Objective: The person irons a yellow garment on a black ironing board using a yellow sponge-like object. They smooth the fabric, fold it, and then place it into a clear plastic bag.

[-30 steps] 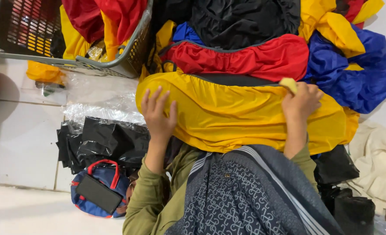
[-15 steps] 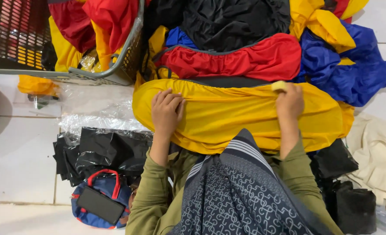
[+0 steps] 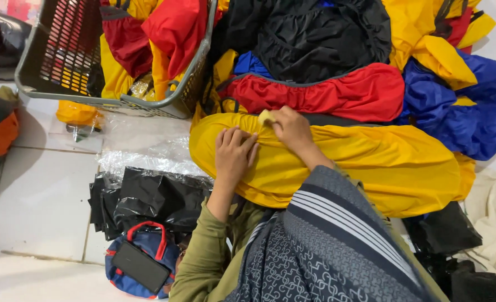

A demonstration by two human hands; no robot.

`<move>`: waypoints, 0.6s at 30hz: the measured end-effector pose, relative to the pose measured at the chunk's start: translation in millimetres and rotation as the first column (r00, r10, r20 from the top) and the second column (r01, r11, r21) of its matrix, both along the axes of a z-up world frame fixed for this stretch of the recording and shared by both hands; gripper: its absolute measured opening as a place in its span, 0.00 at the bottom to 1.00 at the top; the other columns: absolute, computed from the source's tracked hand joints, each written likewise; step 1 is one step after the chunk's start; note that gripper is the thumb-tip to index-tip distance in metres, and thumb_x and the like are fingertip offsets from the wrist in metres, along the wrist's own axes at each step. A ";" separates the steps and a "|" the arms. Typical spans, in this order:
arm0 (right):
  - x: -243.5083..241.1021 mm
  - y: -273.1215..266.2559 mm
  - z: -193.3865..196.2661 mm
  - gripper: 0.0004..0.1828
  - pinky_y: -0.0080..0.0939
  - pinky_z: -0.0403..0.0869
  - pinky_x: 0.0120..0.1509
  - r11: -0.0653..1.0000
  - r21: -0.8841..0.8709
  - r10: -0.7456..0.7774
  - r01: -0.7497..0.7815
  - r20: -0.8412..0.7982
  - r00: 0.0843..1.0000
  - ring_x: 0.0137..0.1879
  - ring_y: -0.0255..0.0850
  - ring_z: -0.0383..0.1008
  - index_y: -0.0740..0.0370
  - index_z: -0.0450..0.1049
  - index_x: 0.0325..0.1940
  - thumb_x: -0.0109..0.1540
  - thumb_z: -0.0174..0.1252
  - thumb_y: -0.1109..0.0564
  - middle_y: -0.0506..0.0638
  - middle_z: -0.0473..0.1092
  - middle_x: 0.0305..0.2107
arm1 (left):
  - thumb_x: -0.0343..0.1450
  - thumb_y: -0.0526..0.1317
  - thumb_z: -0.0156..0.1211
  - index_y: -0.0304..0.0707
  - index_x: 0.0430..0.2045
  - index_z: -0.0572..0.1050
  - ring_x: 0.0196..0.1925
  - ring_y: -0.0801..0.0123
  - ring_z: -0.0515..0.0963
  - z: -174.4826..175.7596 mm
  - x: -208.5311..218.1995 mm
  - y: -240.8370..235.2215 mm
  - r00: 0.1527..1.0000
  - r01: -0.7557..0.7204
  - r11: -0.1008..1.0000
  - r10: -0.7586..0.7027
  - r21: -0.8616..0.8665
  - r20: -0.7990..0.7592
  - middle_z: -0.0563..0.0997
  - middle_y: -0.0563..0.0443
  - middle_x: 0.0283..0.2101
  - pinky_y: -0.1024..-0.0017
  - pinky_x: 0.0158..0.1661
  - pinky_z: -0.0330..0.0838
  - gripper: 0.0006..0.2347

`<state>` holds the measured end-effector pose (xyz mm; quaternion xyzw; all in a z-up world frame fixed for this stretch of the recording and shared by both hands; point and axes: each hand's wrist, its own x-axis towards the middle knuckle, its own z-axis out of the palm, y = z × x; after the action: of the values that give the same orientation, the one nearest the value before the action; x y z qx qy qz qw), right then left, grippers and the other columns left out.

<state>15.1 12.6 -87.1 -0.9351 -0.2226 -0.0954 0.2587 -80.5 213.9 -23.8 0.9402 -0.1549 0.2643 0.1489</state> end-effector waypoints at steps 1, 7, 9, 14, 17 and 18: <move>17.6 -10.7 -18.1 0.13 0.50 0.78 0.47 1.000 0.001 -0.001 0.001 -0.001 1.000 0.44 0.50 0.77 0.43 0.77 0.49 0.60 0.60 0.49 0.45 0.69 0.36 | 0.72 0.46 0.61 0.49 0.37 0.85 0.54 0.60 0.74 2.6 0.4 -0.2 1.000 0.001 1.000 -0.001 0.001 -0.001 0.76 0.54 0.39 0.58 0.62 0.60 0.08; 29.0 -11.9 -0.9 0.16 0.51 0.77 0.46 0.953 0.114 -0.290 0.282 0.062 0.955 0.44 0.53 0.76 0.50 0.74 0.53 0.62 0.61 0.46 0.49 0.68 0.36 | 0.74 0.45 0.60 0.49 0.36 0.86 0.54 0.60 0.74 6.6 1.6 -1.5 1.000 0.001 1.000 0.000 -0.028 0.008 0.77 0.54 0.39 0.58 0.62 0.60 0.08; 7.2 16.3 5.3 0.18 0.47 0.77 0.48 0.991 0.136 0.006 -0.017 0.076 0.997 0.45 0.46 0.77 0.39 0.77 0.50 0.56 0.65 0.46 0.40 0.69 0.35 | 0.74 0.46 0.59 0.50 0.35 0.85 0.55 0.61 0.74 2.9 1.8 -0.9 0.999 -0.006 1.000 0.006 -0.011 0.031 0.77 0.54 0.39 0.59 0.62 0.60 0.08; 28.5 7.7 -18.2 0.11 0.50 0.77 0.46 0.999 -0.032 -0.038 0.039 0.037 0.999 0.42 0.51 0.77 0.45 0.78 0.47 0.60 0.59 0.50 0.47 0.69 0.33 | 0.74 0.44 0.61 0.48 0.33 0.85 0.54 0.61 0.75 3.4 1.3 0.5 1.000 0.004 0.999 -0.003 -0.033 0.027 0.77 0.55 0.38 0.59 0.61 0.61 0.07; 39.1 0.2 -6.0 0.12 0.51 0.77 0.45 0.990 -0.020 -0.137 0.138 0.067 0.988 0.41 0.53 0.77 0.48 0.76 0.48 0.61 0.59 0.50 0.49 0.68 0.32 | 0.73 0.41 0.61 0.46 0.36 0.85 0.54 0.62 0.76 -1.0 1.0 4.3 1.000 0.016 0.994 -0.015 -0.109 0.007 0.78 0.55 0.38 0.60 0.62 0.61 0.06; 38.3 -0.1 2.7 0.14 0.52 0.76 0.45 0.988 0.025 -0.155 0.154 0.070 0.985 0.41 0.54 0.77 0.50 0.75 0.50 0.61 0.59 0.49 0.49 0.67 0.32 | 0.74 0.39 0.61 0.44 0.37 0.84 0.53 0.63 0.78 -5.1 1.8 5.9 1.000 0.014 0.985 -0.016 -0.169 -0.011 0.79 0.55 0.38 0.62 0.62 0.63 0.06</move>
<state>53.4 12.5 -84.4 -0.9429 -0.1576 -0.1510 0.2516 -78.6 219.8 -29.0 0.9246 -0.1382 0.2693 0.2311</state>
